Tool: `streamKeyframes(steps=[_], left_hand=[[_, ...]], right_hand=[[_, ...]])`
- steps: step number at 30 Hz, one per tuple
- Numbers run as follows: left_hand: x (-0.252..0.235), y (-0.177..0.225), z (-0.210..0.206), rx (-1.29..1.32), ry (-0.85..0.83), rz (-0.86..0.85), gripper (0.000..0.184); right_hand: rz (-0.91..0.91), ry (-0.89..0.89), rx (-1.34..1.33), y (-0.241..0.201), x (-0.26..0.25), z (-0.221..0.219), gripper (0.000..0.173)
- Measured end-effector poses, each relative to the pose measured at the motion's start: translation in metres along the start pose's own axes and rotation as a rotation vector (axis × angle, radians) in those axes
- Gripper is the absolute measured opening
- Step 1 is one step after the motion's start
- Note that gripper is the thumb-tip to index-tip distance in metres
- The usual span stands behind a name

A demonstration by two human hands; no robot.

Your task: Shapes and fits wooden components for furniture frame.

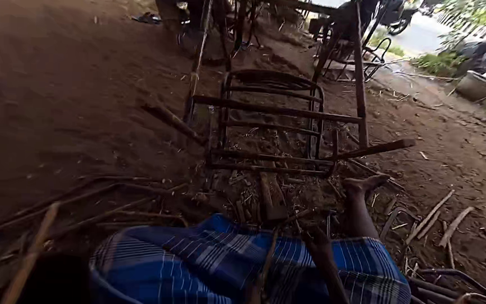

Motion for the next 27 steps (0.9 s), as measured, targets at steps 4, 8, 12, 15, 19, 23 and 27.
streamKeyframes(steps=[4,8,12,15,19,23,27], left_hand=[[-0.003,-0.002,0.001,0.075,-0.16,0.05,0.042],[0.012,-0.002,-0.009,0.112,-0.197,0.136,0.044],[0.001,0.008,-0.024,0.149,-0.106,0.192,0.048],[-0.007,0.016,-0.034,0.194,-0.118,0.203,0.046],[0.014,0.028,-0.036,0.211,-0.28,0.211,0.049],[-0.001,0.032,-0.028,0.253,-0.258,0.186,0.048],[-0.015,0.024,-0.026,0.196,-0.213,0.189,0.048]], right_hand=[[-0.033,-0.045,-0.039,0.005,0.008,-0.009,0.025],[-0.054,-0.032,-0.018,0.001,0.005,-0.003,0.025],[-0.059,-0.129,0.201,0.011,-0.011,-0.008,0.026],[-0.085,-0.28,0.369,0.016,-0.027,-0.029,0.028],[-0.08,-0.279,0.388,0.012,-0.031,-0.035,0.027],[-0.041,-0.271,0.414,0.009,-0.032,-0.039,0.027],[-0.073,-0.36,0.495,0.023,-0.042,-0.062,0.025]])
Point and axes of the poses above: each hand's wrist, its own x-axis away from the middle knuckle, its own z-axis out of the back of the hand, y = z × x, the point moved 7 cm from there along -x, towards the middle knuckle, and after that the axes turned 9 degrees about y, right-handed, at the moved point
